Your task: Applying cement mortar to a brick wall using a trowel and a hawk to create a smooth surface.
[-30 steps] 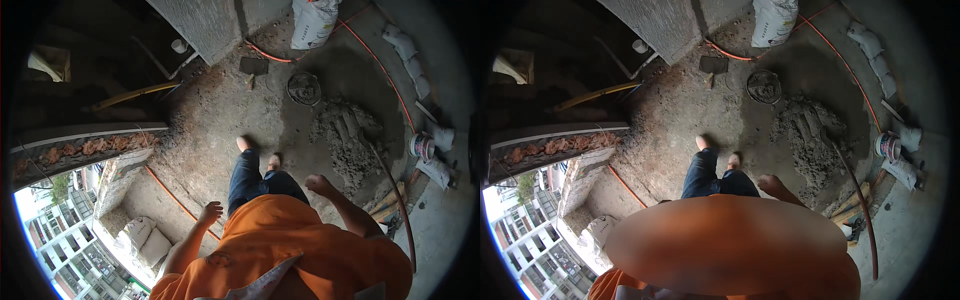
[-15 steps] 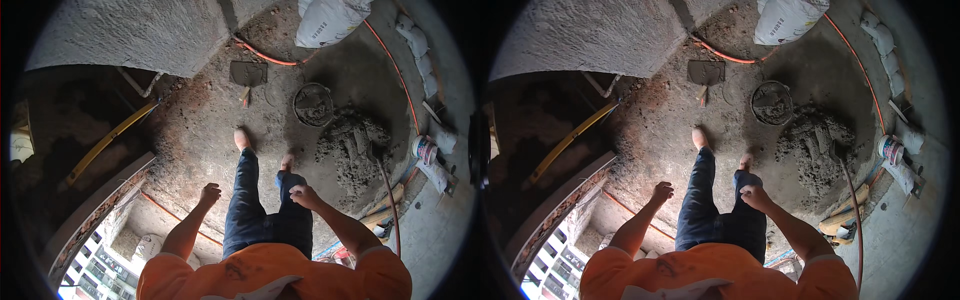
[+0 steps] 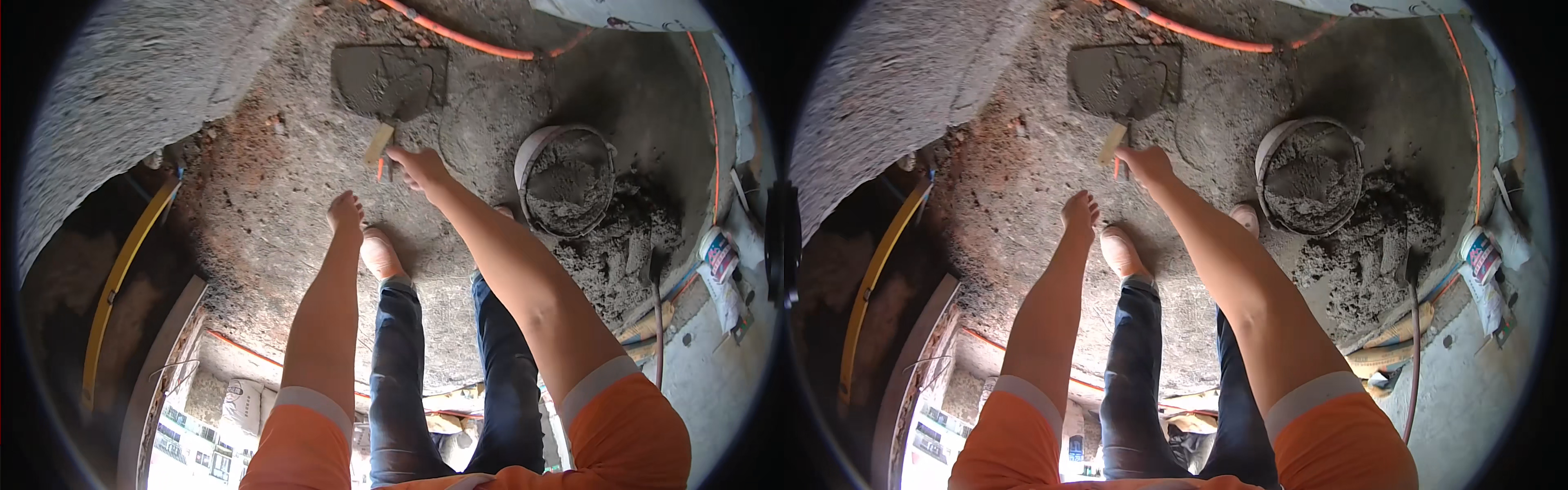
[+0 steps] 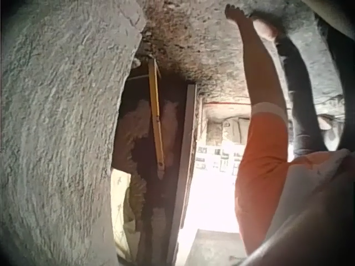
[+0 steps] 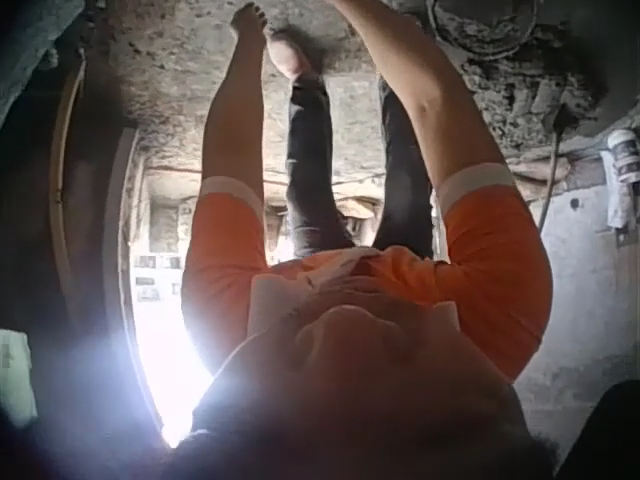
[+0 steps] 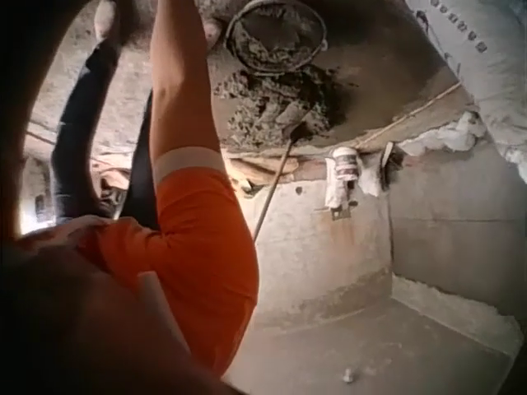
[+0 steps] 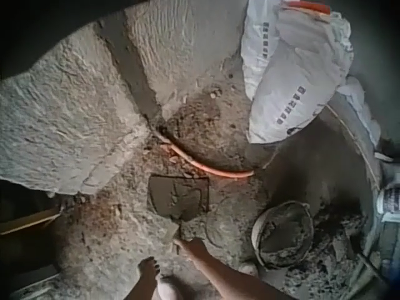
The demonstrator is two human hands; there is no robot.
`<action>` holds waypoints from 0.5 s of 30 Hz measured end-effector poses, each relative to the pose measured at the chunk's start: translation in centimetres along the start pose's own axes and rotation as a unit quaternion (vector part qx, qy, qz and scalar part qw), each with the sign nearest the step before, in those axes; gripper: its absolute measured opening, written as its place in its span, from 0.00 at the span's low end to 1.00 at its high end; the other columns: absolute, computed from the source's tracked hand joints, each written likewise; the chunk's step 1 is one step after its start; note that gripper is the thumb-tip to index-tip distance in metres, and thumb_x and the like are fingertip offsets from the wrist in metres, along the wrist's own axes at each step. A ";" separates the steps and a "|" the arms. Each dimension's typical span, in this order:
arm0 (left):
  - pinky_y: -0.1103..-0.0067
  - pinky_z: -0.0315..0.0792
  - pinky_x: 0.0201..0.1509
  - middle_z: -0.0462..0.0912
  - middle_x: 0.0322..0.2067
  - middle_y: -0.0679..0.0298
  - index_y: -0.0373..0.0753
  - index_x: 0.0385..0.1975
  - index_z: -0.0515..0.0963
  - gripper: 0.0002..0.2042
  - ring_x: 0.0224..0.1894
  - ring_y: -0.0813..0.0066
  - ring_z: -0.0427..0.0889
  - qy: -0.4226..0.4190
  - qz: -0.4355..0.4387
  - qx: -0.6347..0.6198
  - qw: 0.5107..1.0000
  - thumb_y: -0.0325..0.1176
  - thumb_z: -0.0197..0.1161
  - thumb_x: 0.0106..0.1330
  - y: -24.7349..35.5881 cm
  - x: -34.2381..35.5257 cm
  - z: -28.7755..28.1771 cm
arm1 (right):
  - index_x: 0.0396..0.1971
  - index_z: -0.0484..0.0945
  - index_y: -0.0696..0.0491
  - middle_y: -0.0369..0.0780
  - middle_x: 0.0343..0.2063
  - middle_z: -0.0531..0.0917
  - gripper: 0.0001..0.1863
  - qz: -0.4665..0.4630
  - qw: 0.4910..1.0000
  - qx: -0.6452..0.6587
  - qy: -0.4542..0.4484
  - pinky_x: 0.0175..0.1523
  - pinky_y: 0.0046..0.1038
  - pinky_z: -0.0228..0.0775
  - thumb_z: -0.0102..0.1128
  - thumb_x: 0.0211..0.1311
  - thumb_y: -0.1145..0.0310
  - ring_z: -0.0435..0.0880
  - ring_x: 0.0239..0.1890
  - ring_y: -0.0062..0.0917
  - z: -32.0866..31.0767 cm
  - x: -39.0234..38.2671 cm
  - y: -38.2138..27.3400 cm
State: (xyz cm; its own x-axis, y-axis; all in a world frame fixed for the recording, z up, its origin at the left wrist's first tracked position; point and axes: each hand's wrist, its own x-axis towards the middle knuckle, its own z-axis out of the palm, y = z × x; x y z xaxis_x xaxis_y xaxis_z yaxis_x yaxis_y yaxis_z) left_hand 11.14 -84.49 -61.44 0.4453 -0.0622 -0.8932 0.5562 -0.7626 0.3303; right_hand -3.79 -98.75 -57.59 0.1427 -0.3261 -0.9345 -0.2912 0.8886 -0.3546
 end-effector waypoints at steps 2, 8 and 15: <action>0.82 0.70 0.33 0.81 0.36 0.67 0.39 0.49 0.75 0.14 0.30 0.79 0.76 -0.030 0.076 0.078 0.994 0.27 0.58 0.62 -0.1 3.9 0.1 | 0.18 0.75 0.54 0.31 0.12 0.68 0.16 0.024 1.000 0.004 0.005 0.15 0.21 0.47 0.70 0.50 0.58 0.61 0.11 0.14 2.6 2.7 -1.5; 0.80 0.75 0.40 0.83 0.37 0.59 0.29 0.48 0.73 0.23 0.37 0.74 0.81 -0.221 0.139 0.176 0.949 0.25 0.70 0.50 -0.9 7.3 6.8 | 0.22 0.77 0.59 0.39 0.21 0.77 0.14 -0.046 0.993 0.082 0.068 0.30 0.28 0.71 0.68 0.48 0.62 0.77 0.25 0.24 0.1 8.4 1.3; 0.73 0.78 0.36 0.84 0.30 0.51 0.29 0.38 0.76 0.20 0.32 0.64 0.85 -0.042 0.337 0.517 0.785 0.38 0.70 0.51 -1.0 7.5 8.9 | 0.35 0.75 0.62 0.40 0.28 0.77 0.18 -0.056 0.979 0.194 -0.031 0.34 0.28 0.71 0.63 0.50 0.64 0.77 0.28 0.25 -5.4 0.2 -0.9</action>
State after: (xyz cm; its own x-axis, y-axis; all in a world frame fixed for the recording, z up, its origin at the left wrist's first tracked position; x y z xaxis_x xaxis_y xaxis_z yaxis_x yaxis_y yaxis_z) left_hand 7.70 -89.95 -71.12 0.3221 -0.6855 -0.6529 -0.6736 -0.6506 0.3508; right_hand -8.58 -101.34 -57.63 0.2133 -0.4190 -0.8826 0.1084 0.9080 -0.4048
